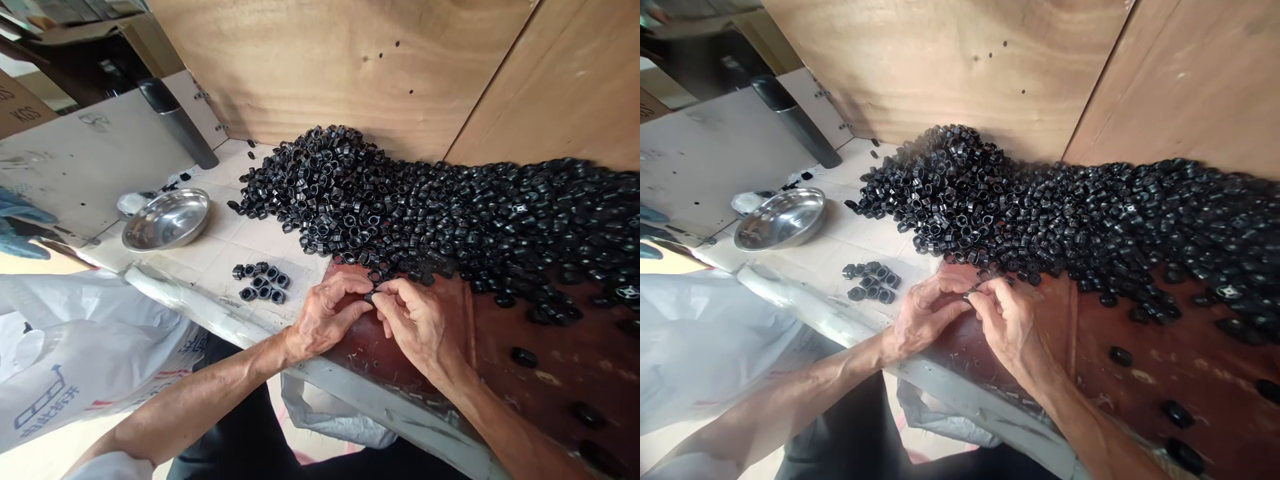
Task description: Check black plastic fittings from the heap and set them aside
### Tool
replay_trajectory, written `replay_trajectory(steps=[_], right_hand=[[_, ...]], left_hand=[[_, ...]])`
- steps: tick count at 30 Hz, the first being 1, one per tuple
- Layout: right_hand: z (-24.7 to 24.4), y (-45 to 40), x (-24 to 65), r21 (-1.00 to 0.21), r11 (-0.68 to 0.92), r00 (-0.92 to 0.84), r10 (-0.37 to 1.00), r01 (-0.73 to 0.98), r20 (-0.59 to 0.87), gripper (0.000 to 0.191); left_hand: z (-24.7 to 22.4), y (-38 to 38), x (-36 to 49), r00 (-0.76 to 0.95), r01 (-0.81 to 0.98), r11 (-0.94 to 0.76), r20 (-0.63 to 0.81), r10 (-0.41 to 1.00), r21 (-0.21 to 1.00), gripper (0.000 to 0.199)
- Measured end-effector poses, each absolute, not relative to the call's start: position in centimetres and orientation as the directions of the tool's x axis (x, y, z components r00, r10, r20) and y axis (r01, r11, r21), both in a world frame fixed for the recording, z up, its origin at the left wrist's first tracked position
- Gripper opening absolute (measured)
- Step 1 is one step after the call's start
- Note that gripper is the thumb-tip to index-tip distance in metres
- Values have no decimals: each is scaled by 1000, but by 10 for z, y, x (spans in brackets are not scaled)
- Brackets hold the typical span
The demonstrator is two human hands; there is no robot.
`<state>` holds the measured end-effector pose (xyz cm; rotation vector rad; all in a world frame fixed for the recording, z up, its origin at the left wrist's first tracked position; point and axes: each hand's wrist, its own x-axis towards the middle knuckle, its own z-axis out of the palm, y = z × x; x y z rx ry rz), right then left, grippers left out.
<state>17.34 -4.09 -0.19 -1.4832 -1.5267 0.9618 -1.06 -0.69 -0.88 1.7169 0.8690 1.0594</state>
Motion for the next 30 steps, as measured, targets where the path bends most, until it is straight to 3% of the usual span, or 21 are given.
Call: replay_trajectory(steps=[2,4,6,10,13,15,18,22,26,30], right_hand=[[-3,-41,171,-930,-37,-15,999,366,-45,32],[-2,-41,170,-915,-20,-20,999,403,-31,38],[-1,-40,170,-869,83,-26,996,489,80,37],[-1,-37,175,-788,290,-43,947,543,319,15],[-5,-37,180,-745,391,-127,913,541,386,16],[-8,-38,181,-738,390,-129,913,551,387,15],[-10,-40,178,-843,220,-68,974,490,215,15],[-8,-39,171,-963,-124,-9,991,239,-130,19],[1,-37,166,-964,-264,5,965,42,-264,20],[9,-35,166,-962,-271,18,962,12,-271,20]], left_hand=[[-13,-6,-12,405,153,-498,406,819,854,19],[-15,-5,-12,411,168,-537,436,800,827,20],[-13,-5,-11,398,159,-474,383,834,866,19],[-2,-6,-7,374,58,-225,188,908,973,19],[1,-7,-5,375,-51,-83,96,922,995,18],[-1,-7,-6,376,-49,-113,123,918,992,17],[-9,-6,-9,380,100,-378,316,869,920,19],[-21,-5,-12,409,212,-635,522,748,743,28],[-28,-6,-11,447,254,-692,553,703,675,33],[-23,-7,-8,439,259,-662,525,729,704,29]])
